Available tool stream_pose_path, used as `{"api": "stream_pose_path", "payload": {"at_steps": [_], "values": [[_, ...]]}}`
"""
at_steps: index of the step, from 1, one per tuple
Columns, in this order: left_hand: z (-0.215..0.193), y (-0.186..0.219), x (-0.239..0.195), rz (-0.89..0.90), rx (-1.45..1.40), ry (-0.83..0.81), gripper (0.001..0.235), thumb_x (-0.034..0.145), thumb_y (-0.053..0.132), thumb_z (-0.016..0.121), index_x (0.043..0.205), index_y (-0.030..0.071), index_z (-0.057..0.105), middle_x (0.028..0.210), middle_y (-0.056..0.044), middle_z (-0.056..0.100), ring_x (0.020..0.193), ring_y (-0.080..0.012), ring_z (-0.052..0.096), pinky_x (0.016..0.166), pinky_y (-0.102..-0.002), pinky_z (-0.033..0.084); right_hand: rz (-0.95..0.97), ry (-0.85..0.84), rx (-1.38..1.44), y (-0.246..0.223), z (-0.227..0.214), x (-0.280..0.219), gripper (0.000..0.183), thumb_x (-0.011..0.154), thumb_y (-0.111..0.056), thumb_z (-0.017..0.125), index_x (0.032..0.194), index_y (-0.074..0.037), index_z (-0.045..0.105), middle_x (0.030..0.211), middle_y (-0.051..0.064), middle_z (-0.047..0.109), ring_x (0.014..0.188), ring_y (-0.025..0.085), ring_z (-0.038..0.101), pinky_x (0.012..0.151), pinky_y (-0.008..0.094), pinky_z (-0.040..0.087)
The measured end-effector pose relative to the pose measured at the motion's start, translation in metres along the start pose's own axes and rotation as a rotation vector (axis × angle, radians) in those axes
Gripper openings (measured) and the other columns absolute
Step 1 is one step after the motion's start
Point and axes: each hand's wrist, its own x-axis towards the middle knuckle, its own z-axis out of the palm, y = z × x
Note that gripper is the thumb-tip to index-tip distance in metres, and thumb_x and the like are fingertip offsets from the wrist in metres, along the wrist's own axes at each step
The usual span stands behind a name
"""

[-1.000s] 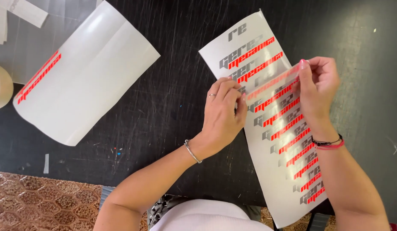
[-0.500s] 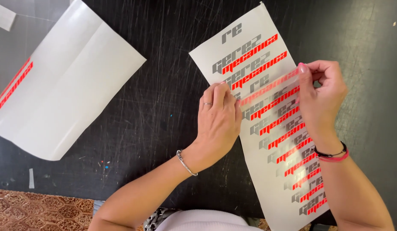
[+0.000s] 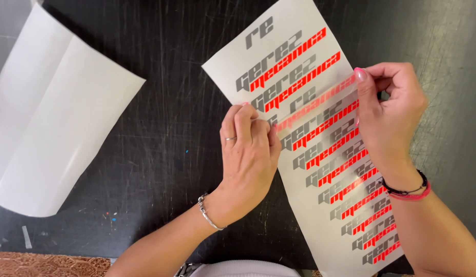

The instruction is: Applying transfer tape to a sheet of vinyl stickers and cutting them into individual pieces using a craft knife.

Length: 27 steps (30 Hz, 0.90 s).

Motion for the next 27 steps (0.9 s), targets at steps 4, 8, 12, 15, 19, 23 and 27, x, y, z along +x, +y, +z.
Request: {"api": "stream_pose_path", "payload": {"at_steps": [4,8,12,15,19,23,27], "values": [[0.002,0.001,0.000,-0.017,-0.010,-0.023,0.017,0.103,0.008,0.064,0.089,0.001,0.057,0.117,-0.012,0.041,0.124,-0.0333,0.048,0.110,-0.044,0.044,-0.047,0.009,-0.039,0.008,0.000,0.000,0.016,0.125,-0.003,0.069,0.115,0.006,0.061,0.086,0.013,0.060,0.066,0.017,0.053,0.065,0.032,0.045],[0.003,0.002,0.000,-0.075,-0.007,-0.056,0.017,0.103,0.009,0.065,0.089,0.003,0.058,0.121,-0.010,0.040,0.127,-0.0309,0.047,0.107,-0.044,0.043,-0.055,0.006,-0.029,0.010,-0.001,0.001,0.016,0.125,-0.002,0.069,0.116,0.007,0.061,0.098,0.015,0.063,0.080,0.020,0.057,0.071,0.032,0.048],[0.003,0.001,0.000,-0.086,-0.012,-0.065,0.016,0.102,0.008,0.066,0.089,0.003,0.057,0.120,-0.010,0.040,0.127,-0.0313,0.047,0.111,-0.043,0.040,-0.056,0.011,-0.045,0.014,-0.001,0.001,0.016,0.125,-0.003,0.071,0.117,0.007,0.062,0.104,0.015,0.065,0.087,0.021,0.059,0.079,0.033,0.049],[0.002,0.001,0.001,-0.071,-0.011,-0.066,0.017,0.103,0.008,0.065,0.089,0.002,0.056,0.121,-0.011,0.040,0.125,-0.0318,0.048,0.111,-0.044,0.040,-0.060,0.005,-0.034,0.013,-0.001,0.001,0.015,0.126,-0.002,0.070,0.118,0.008,0.062,0.105,0.015,0.066,0.086,0.020,0.058,0.077,0.032,0.049],[0.002,0.001,0.000,-0.073,0.004,-0.071,0.017,0.101,0.007,0.067,0.089,0.003,0.056,0.120,-0.009,0.040,0.125,-0.0320,0.048,0.107,-0.045,0.043,-0.087,0.001,-0.036,0.015,-0.001,0.001,0.015,0.126,-0.001,0.070,0.118,0.009,0.061,0.107,0.017,0.068,0.088,0.022,0.060,0.080,0.034,0.050],[0.003,0.000,0.001,-0.057,0.044,-0.059,0.018,0.101,0.009,0.068,0.088,0.003,0.056,0.120,-0.009,0.040,0.125,-0.0309,0.048,0.102,-0.045,0.044,-0.078,0.004,-0.031,0.015,-0.001,0.002,0.016,0.126,-0.001,0.071,0.117,0.008,0.062,0.106,0.016,0.067,0.086,0.021,0.059,0.078,0.033,0.049],[0.000,0.001,0.002,-0.062,0.023,-0.066,0.019,0.102,0.009,0.066,0.087,0.004,0.054,0.117,-0.009,0.042,0.122,-0.0298,0.048,0.095,-0.044,0.045,-0.067,0.010,-0.021,0.016,-0.001,0.001,0.016,0.127,-0.002,0.073,0.118,0.008,0.064,0.104,0.015,0.066,0.085,0.020,0.058,0.077,0.032,0.049]]}}
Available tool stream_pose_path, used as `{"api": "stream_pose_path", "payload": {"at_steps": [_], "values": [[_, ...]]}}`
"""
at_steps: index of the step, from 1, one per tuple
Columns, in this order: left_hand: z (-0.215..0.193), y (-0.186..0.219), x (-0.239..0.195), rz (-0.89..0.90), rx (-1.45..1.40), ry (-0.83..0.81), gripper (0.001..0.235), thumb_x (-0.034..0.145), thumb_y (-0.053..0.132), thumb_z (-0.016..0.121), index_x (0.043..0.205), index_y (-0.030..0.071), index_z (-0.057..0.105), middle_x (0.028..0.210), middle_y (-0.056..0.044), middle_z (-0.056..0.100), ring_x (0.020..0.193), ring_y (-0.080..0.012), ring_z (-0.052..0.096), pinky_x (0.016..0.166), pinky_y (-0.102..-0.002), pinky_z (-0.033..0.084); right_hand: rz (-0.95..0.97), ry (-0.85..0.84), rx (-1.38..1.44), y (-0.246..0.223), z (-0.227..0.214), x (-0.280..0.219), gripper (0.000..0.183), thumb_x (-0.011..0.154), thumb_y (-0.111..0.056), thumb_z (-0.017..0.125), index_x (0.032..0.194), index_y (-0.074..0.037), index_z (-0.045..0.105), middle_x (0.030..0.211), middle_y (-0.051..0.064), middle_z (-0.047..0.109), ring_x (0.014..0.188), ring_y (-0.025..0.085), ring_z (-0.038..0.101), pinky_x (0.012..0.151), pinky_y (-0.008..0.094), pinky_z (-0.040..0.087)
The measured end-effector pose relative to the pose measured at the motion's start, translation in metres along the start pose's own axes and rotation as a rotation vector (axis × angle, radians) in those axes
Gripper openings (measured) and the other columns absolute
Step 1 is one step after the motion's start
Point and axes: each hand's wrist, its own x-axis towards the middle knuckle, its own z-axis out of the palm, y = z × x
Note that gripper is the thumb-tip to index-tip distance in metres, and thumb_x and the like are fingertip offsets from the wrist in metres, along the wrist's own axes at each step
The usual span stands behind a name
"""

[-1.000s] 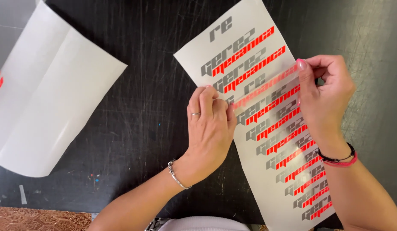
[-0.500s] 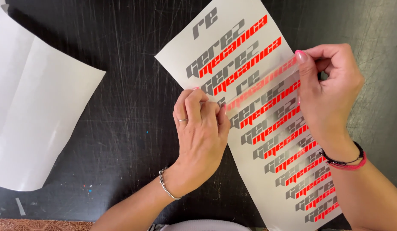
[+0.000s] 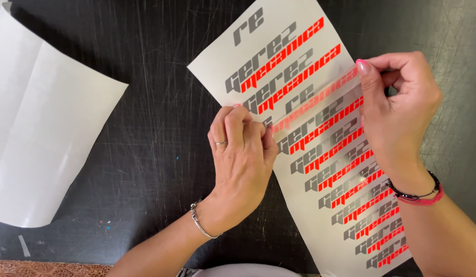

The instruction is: Applying transfer tape to a sheet of vinyl stickers and cutting them into individual pieces using a craft knife.

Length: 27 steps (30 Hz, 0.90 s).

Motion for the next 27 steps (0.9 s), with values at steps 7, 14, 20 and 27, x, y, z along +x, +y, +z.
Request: {"api": "stream_pose_path", "payload": {"at_steps": [7,14,20,27], "values": [[0.005,-0.002,0.000,0.000,0.053,0.043,0.021,0.099,0.011,0.069,0.085,0.004,0.056,0.115,-0.009,0.045,0.121,-0.0298,0.051,0.091,-0.044,0.047,-0.066,-0.013,-0.072,0.004,-0.002,0.003,0.016,0.125,0.003,0.077,0.112,0.005,0.068,0.113,0.019,0.059,0.087,0.021,0.056,0.081,0.033,0.051],[0.004,-0.002,0.000,0.027,0.079,0.063,0.020,0.098,0.008,0.069,0.086,0.004,0.055,0.114,-0.010,0.046,0.119,-0.0299,0.052,0.090,-0.042,0.046,-0.032,-0.018,-0.076,0.003,-0.003,0.003,0.017,0.123,0.005,0.077,0.110,0.002,0.066,0.113,0.017,0.060,0.083,0.018,0.056,0.081,0.033,0.049],[0.005,-0.002,0.000,0.035,0.089,0.075,0.020,0.097,0.007,0.070,0.085,0.004,0.055,0.112,-0.010,0.046,0.117,-0.0297,0.052,0.089,-0.042,0.047,-0.006,-0.026,-0.080,0.000,-0.004,0.002,0.017,0.124,-0.002,0.077,0.111,0.001,0.067,0.110,0.015,0.061,0.088,0.018,0.056,0.079,0.032,0.050],[0.005,-0.001,0.002,0.040,0.087,0.103,0.017,0.095,0.004,0.071,0.087,0.002,0.057,0.111,-0.011,0.047,0.116,-0.0289,0.054,0.090,-0.041,0.049,0.054,-0.035,-0.047,-0.007,-0.005,0.002,0.019,0.124,-0.004,0.075,0.108,0.001,0.065,0.104,0.014,0.062,0.088,0.016,0.056,0.063,0.031,0.048]]}}
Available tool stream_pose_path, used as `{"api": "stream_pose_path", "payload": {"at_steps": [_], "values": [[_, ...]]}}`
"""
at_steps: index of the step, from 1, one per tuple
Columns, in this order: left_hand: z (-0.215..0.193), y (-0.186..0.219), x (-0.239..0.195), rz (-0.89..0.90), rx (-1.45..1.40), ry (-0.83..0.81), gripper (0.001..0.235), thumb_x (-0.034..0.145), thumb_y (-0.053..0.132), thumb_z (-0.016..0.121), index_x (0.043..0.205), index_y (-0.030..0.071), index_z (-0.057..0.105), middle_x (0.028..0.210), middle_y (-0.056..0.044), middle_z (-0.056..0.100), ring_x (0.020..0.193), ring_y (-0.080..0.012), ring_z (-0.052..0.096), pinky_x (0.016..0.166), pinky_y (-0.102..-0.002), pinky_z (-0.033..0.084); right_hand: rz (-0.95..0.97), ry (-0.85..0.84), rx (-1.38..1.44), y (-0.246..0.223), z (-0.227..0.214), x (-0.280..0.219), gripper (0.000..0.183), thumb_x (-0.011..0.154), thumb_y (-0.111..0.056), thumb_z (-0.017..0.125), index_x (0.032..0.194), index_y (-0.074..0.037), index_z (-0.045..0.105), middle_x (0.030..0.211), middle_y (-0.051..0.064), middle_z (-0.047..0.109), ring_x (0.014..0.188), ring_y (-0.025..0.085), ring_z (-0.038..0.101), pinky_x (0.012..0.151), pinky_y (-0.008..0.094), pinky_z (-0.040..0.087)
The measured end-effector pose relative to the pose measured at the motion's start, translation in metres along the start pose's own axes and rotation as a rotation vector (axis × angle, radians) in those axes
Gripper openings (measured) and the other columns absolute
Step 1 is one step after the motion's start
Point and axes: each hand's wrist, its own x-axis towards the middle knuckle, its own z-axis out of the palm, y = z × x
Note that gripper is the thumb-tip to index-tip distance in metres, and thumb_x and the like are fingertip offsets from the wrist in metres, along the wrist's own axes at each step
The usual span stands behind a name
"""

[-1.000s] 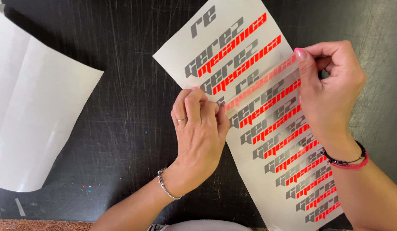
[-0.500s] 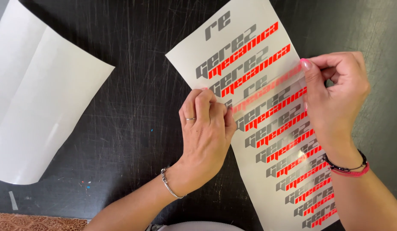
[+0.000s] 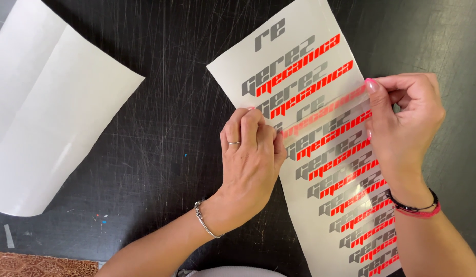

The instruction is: Applying transfer tape to a sheet of vinyl stickers and cutting them into individual pieces using a craft knife.

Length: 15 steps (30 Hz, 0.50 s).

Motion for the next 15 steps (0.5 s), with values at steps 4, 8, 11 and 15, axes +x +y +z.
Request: {"api": "stream_pose_path", "payload": {"at_steps": [4,8,11,15], "values": [[-0.0015,-0.0004,-0.0002,0.001,-0.024,-0.007,0.016,0.095,0.003,0.071,0.088,0.001,0.056,0.112,-0.011,0.046,0.117,-0.0296,0.052,0.090,-0.042,0.049,-0.014,0.004,-0.029,0.0034,0.0005,0.0000,0.019,0.124,0.000,0.077,0.108,0.000,0.066,0.103,0.012,0.063,0.093,0.017,0.055,0.073,0.032,0.049],[-0.0018,-0.0004,-0.0001,0.006,-0.020,-0.011,0.016,0.095,0.003,0.071,0.088,0.001,0.056,0.112,-0.011,0.045,0.117,-0.0289,0.052,0.090,-0.042,0.049,-0.024,0.006,-0.027,0.0046,0.0007,0.0003,0.018,0.123,-0.001,0.077,0.108,0.000,0.066,0.106,0.012,0.062,0.091,0.017,0.055,0.078,0.031,0.050],[-0.0012,-0.0004,-0.0005,0.003,-0.019,-0.010,0.015,0.095,0.003,0.070,0.089,0.001,0.056,0.111,-0.011,0.045,0.117,-0.0288,0.052,0.089,-0.042,0.048,-0.015,0.002,-0.034,0.0043,0.0005,0.0000,0.019,0.123,-0.002,0.077,0.108,0.000,0.066,0.102,0.011,0.062,0.092,0.016,0.055,0.077,0.031,0.049],[-0.0010,-0.0004,-0.0001,0.000,-0.025,-0.012,0.015,0.095,0.003,0.070,0.088,0.001,0.057,0.111,-0.011,0.045,0.117,-0.0289,0.052,0.090,-0.042,0.049,-0.031,0.008,-0.052,0.0040,0.0005,0.0006,0.019,0.123,-0.005,0.076,0.107,-0.001,0.067,0.102,0.011,0.064,0.096,0.017,0.054,0.084,0.033,0.049]]}}
